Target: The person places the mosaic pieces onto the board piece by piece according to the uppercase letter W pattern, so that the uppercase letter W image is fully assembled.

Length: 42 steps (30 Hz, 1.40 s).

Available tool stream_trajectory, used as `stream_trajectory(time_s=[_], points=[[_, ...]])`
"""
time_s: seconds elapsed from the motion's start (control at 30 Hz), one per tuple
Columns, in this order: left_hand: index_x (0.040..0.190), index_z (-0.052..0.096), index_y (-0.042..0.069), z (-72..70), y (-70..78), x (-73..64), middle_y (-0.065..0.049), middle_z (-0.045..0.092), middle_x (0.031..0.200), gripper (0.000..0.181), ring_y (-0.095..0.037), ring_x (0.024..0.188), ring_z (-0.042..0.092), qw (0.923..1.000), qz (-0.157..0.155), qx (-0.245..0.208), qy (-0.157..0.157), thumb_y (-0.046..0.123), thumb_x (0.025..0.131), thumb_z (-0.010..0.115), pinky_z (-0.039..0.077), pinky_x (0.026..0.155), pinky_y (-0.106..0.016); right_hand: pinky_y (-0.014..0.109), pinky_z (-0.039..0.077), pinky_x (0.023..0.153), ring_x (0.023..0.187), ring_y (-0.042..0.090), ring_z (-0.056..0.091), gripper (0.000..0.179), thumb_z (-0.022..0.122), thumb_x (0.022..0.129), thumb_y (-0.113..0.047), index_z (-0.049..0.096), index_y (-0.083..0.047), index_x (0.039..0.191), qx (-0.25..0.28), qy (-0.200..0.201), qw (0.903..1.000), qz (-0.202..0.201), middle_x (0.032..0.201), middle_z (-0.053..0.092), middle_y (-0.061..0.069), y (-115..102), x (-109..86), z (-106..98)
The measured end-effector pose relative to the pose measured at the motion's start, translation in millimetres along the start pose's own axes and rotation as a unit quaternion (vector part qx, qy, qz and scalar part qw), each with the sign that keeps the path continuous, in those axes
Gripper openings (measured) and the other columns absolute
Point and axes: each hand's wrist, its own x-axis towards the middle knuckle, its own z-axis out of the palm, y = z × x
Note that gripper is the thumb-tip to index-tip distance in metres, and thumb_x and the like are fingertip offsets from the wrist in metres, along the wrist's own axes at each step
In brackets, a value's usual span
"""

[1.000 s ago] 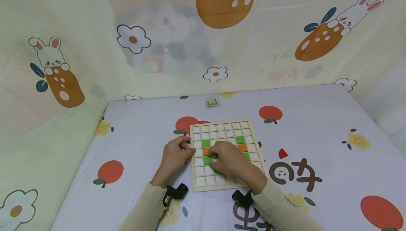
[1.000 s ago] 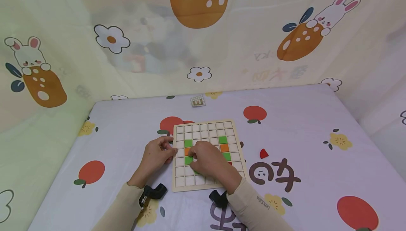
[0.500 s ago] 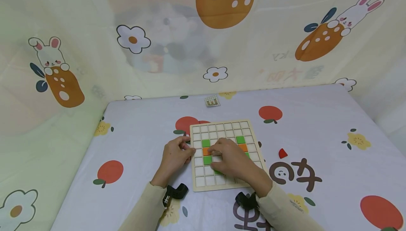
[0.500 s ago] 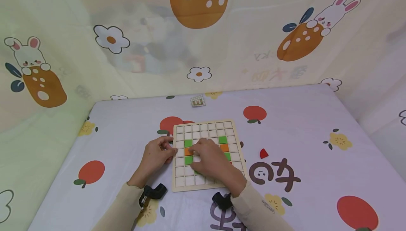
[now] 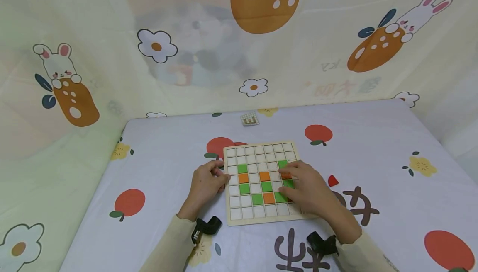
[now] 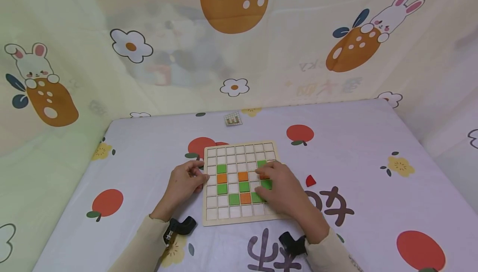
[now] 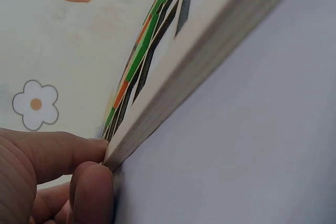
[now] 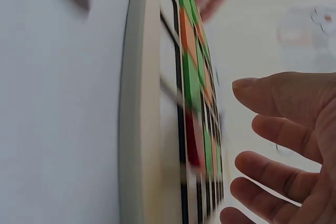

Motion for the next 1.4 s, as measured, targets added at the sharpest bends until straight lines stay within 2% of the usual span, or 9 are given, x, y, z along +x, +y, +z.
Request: stream_trajectory(time_s=[0.13, 0.23, 0.37, 0.5, 0.73, 0.9, 1.07, 1.3, 1.4], points=[[0.127, 0.069, -0.002, 0.0, 0.3, -0.5, -0.005, 0.064, 0.077, 0.041, -0.011, 0.051, 0.058, 1.0000, 0.000, -0.002, 0.000, 0.005, 0.088, 0.079, 0.049, 0.052, -0.023, 0.064, 0.050, 0.100, 0.124, 0.043, 0.059, 0.044, 0.083, 0.084, -0.013, 0.074, -0.003, 0.126, 0.000, 0.024, 0.9995, 0.019, 0.129, 0.065, 0.019, 20.4, -10.9, -17.9], [0.127, 0.069, -0.002, -0.2, 0.8, -1.1, -0.005, 0.064, 0.077, 0.040, -0.012, 0.052, 0.058, 1.0000, -0.001, -0.004, -0.001, 0.006, 0.089, 0.078, 0.049, 0.052, -0.024, 0.062, 0.054, 0.093, 0.118, 0.044, 0.061, 0.044, 0.084, 0.084, -0.012, 0.073, 0.000, 0.124, -0.009, 0.040, 0.9986, 0.034, 0.127, 0.064, 0.023, 34.3, -18.1, -29.6], [0.127, 0.069, -0.002, -0.5, 0.9, -1.5, -0.005, 0.064, 0.077, 0.040, -0.013, 0.052, 0.058, 1.0000, -0.005, -0.006, 0.000, 0.006, 0.089, 0.078, 0.048, 0.052, -0.024, 0.046, 0.058, 0.072, 0.097, 0.036, 0.063, 0.045, 0.086, 0.083, -0.015, 0.074, 0.002, 0.122, -0.027, 0.048, 0.9964, 0.064, 0.114, 0.067, 0.022, 50.6, -24.4, -39.9], [0.127, 0.069, -0.002, -0.6, -0.2, -1.2, -0.005, 0.064, 0.077, 0.040, -0.013, 0.052, 0.058, 1.0000, -0.002, -0.004, 0.000, 0.006, 0.089, 0.078, 0.048, 0.052, -0.024, 0.032, 0.047, 0.059, 0.082, 0.026, 0.059, 0.042, 0.086, 0.083, -0.018, 0.074, 0.003, 0.118, -0.028, 0.049, 0.9939, 0.095, 0.093, 0.064, 0.012, 64.0, -26.8, -44.2], [0.128, 0.069, -0.002, -0.6, 0.8, -1.6, -0.005, 0.064, 0.077, 0.040, -0.012, 0.052, 0.058, 1.0000, -0.001, -0.003, -0.001, 0.006, 0.089, 0.078, 0.048, 0.052, -0.024, 0.033, 0.043, 0.057, 0.077, 0.024, 0.055, 0.040, 0.082, 0.087, -0.025, 0.072, 0.005, 0.112, -0.037, 0.028, 0.9901, 0.132, 0.082, 0.061, 0.007, 76.2, -27.2, -49.6], [0.128, 0.068, -0.002, -0.5, 2.9, -2.1, -0.005, 0.064, 0.077, 0.041, -0.013, 0.052, 0.058, 1.0000, -0.003, -0.006, -0.002, 0.006, 0.090, 0.078, 0.048, 0.052, -0.023, 0.033, 0.043, 0.055, 0.073, 0.024, 0.054, 0.031, 0.079, 0.088, -0.023, 0.071, 0.002, 0.103, -0.030, 0.020, 0.9867, 0.159, 0.079, 0.060, 0.006, 77.0, -27.6, -50.9], [0.128, 0.068, -0.002, -0.2, 3.6, -2.1, -0.005, 0.063, 0.077, 0.041, -0.012, 0.052, 0.058, 1.0000, -0.003, -0.004, -0.002, 0.007, 0.090, 0.079, 0.048, 0.052, -0.023, 0.034, 0.046, 0.053, 0.071, 0.023, 0.055, 0.034, 0.078, 0.089, -0.024, 0.069, 0.004, 0.107, -0.019, 0.018, 0.9825, 0.184, 0.080, 0.063, 0.008, 78.7, -26.9, -51.3], [0.128, 0.068, -0.002, -0.2, 2.7, -1.7, -0.005, 0.063, 0.077, 0.041, -0.012, 0.052, 0.058, 1.0000, -0.001, -0.003, -0.003, 0.007, 0.089, 0.079, 0.047, 0.052, -0.023, 0.034, 0.045, 0.053, 0.070, 0.023, 0.053, 0.021, 0.077, 0.089, -0.018, 0.073, 0.000, 0.100, -0.011, -0.004, 0.9843, 0.176, 0.076, 0.058, 0.005, 76.7, -26.3, -50.4], [0.128, 0.068, -0.002, -0.2, 2.6, -1.9, -0.005, 0.063, 0.077, 0.041, -0.012, 0.052, 0.058, 1.0000, -0.001, -0.002, -0.003, 0.007, 0.089, 0.079, 0.047, 0.051, -0.022, 0.033, 0.045, 0.053, 0.072, 0.023, 0.053, 0.021, 0.077, 0.089, -0.017, 0.073, -0.001, 0.103, 0.001, -0.026, 0.9834, 0.180, 0.078, 0.058, 0.005, 72.7, -25.4, -49.8]])
